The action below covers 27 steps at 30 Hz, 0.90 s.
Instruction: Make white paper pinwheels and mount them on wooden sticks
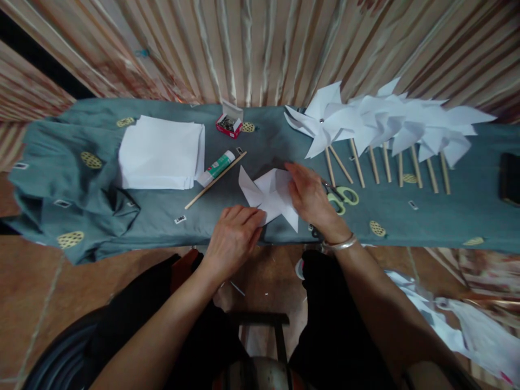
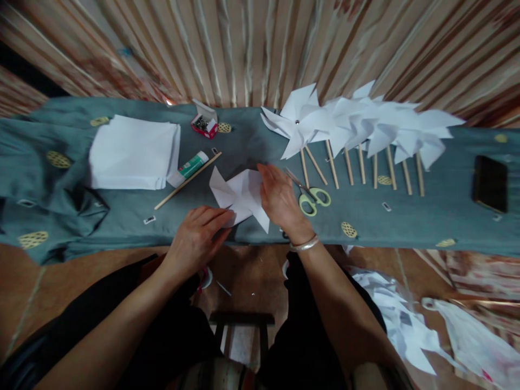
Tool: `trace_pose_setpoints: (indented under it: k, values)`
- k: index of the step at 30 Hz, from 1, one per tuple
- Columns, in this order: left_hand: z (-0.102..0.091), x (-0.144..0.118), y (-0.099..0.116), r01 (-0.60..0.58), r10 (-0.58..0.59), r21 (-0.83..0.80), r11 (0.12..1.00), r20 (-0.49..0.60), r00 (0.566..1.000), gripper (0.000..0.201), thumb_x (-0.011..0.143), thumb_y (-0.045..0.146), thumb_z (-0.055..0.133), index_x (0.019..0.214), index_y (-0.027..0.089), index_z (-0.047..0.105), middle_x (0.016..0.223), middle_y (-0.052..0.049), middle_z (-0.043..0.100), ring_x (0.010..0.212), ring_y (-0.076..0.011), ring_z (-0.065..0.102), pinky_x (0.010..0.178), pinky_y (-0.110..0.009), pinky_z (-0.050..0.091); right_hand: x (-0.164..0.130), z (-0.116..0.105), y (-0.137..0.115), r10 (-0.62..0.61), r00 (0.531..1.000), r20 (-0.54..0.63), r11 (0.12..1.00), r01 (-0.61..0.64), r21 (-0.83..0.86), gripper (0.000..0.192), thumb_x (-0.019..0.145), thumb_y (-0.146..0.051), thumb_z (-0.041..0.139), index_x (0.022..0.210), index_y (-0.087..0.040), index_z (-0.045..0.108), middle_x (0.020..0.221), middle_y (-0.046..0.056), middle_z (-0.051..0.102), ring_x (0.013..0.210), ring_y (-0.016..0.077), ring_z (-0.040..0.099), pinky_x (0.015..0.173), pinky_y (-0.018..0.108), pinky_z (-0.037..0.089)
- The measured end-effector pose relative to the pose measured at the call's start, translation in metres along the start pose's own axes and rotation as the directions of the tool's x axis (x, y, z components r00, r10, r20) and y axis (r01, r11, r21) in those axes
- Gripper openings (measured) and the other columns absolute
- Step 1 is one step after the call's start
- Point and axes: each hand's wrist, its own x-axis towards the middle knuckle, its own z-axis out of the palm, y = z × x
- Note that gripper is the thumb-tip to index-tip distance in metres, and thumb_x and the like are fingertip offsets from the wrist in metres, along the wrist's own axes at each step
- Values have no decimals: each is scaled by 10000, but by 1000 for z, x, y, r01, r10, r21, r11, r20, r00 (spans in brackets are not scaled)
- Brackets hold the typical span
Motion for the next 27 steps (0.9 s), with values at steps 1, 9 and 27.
trace_pose_setpoints:
  k: [1, 9, 27]
  values:
    - [-1, 0, -2, -5, 5, 9, 1000, -10, 1000, 227, 916, 166, 564, 1128, 161, 646, 1066, -99, 719, 939, -239, 616, 790, -380, 480, 2, -1, 1, 9, 1000, -6, 1000, -9, 0, 479, 919, -174, 387, 1365, -103, 544, 1325, 160, 639, 1283, 292, 562, 1097, 490, 445]
    - [-8, 0, -20, 46, -36, 102, 994, -100, 994, 228, 906, 171, 573, 1110, 167, 674, 1055, -90, 730, 940, -255, 631, 778, -393, 490, -12, -28, 2, 237, 968, -85, 971, -233, 48, 395, 849, -263, 547, 1216, -193, 676, 902, 52, 772, 800, 243, 722, 791, 416, 578]
    - [16, 5, 27, -154, 154, -41, 987, -13, 988, 166, 900, 207, 627, 1047, 136, 659, 1073, -99, 710, 987, -237, 598, 864, -399, 465, -58, -50, -18, 490, 858, 153, 850, -510, 136, 318, 816, -317, 637, 1094, -177, 705, 704, 23, 743, 611, 189, 678, 619, 316, 509]
